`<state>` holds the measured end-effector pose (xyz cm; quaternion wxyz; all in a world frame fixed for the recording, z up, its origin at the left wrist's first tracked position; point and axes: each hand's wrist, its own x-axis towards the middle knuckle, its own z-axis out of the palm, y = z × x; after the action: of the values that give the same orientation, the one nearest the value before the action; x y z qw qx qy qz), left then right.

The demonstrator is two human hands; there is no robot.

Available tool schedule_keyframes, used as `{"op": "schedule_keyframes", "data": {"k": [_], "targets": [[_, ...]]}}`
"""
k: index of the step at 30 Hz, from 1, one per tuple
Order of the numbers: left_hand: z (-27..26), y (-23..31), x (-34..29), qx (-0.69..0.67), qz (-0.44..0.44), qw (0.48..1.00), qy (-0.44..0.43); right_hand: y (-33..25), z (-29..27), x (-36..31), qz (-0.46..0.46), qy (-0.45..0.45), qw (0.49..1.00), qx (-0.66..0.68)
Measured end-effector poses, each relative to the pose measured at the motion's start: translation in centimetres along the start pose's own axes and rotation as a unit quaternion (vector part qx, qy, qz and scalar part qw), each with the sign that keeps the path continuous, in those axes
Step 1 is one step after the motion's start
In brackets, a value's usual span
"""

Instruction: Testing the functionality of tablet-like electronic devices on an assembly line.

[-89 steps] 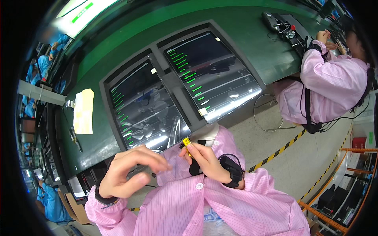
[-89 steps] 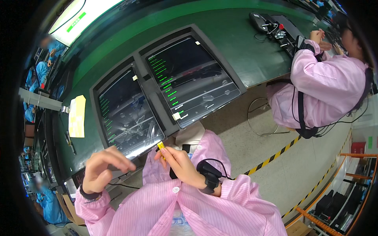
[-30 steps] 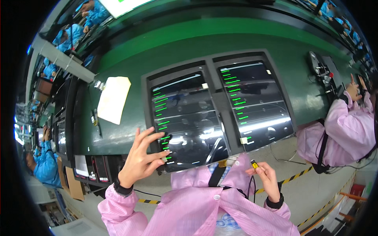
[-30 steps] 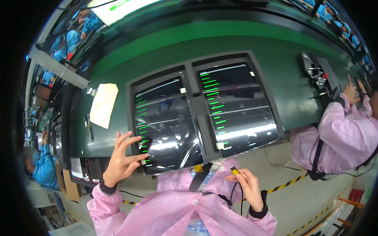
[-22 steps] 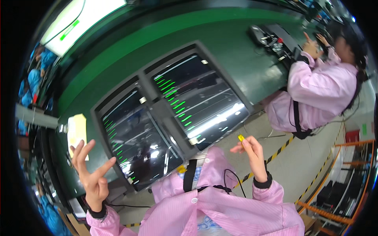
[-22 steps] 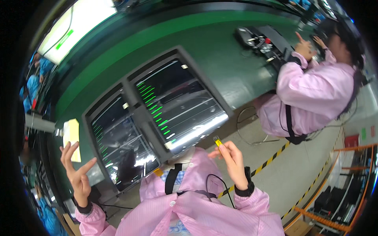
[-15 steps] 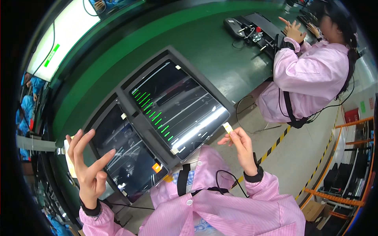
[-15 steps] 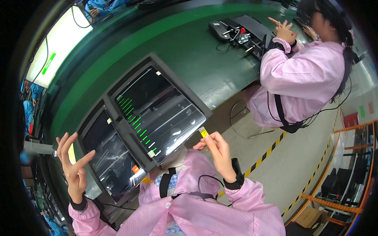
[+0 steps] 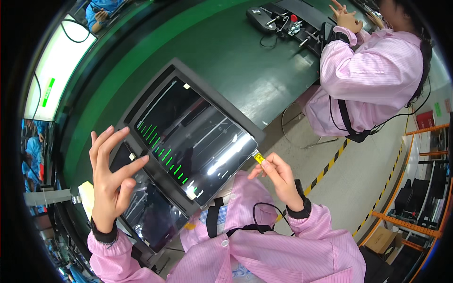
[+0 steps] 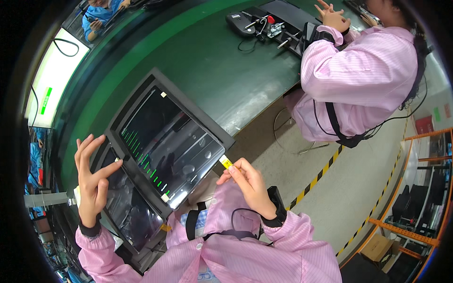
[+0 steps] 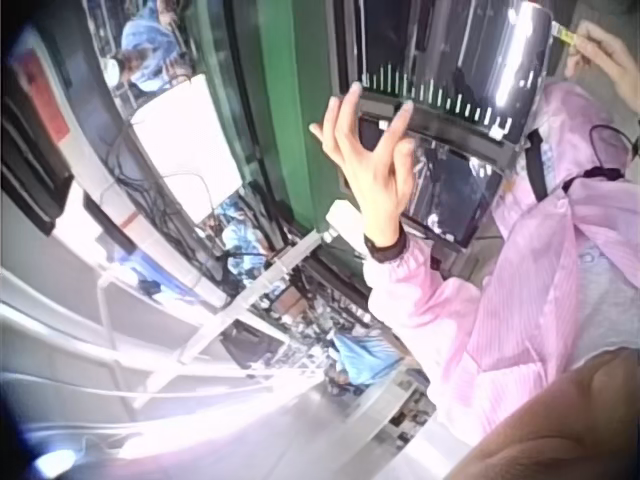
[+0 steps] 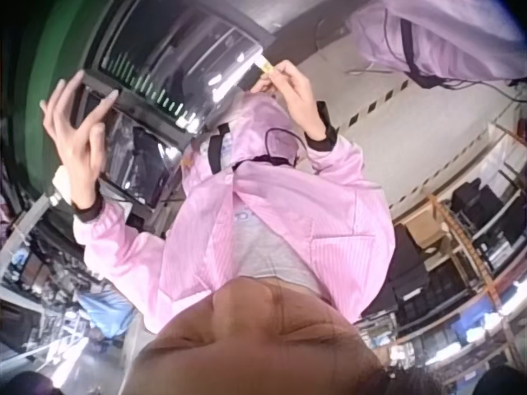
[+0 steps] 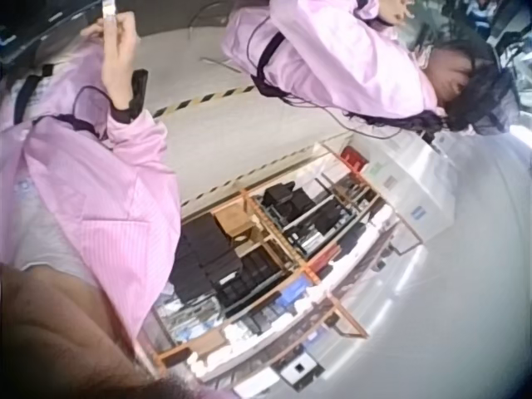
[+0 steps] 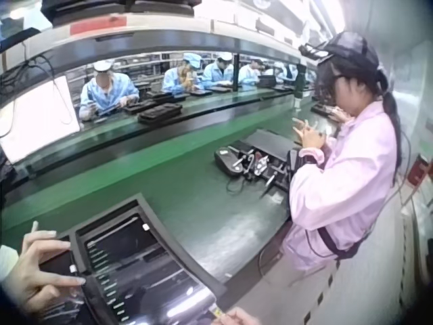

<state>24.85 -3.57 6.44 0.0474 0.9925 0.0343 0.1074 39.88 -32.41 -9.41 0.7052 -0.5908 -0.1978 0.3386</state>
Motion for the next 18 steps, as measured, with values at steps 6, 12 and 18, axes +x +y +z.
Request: {"op": "schedule_keyframes", "data": {"k": [6,12,18], "targets": [[2.4,-2.9,3.5,-0.04,-0.034,0.998,-0.034,-0.4,-1.2,0.8,0.041,-0.049,0.998,0.002],[6.9,-7.3,5.7,-0.026,-0.133,0.991,-0.023,-0.7,-1.0,1.3,0.056,-0.061,0.996,-0.02],[8.9,-8.8,6.3,-0.071,-0.17,0.982,-0.039,-1.0,-1.0,2.5,0.045,-0.078,0.995,-0.052]]}}
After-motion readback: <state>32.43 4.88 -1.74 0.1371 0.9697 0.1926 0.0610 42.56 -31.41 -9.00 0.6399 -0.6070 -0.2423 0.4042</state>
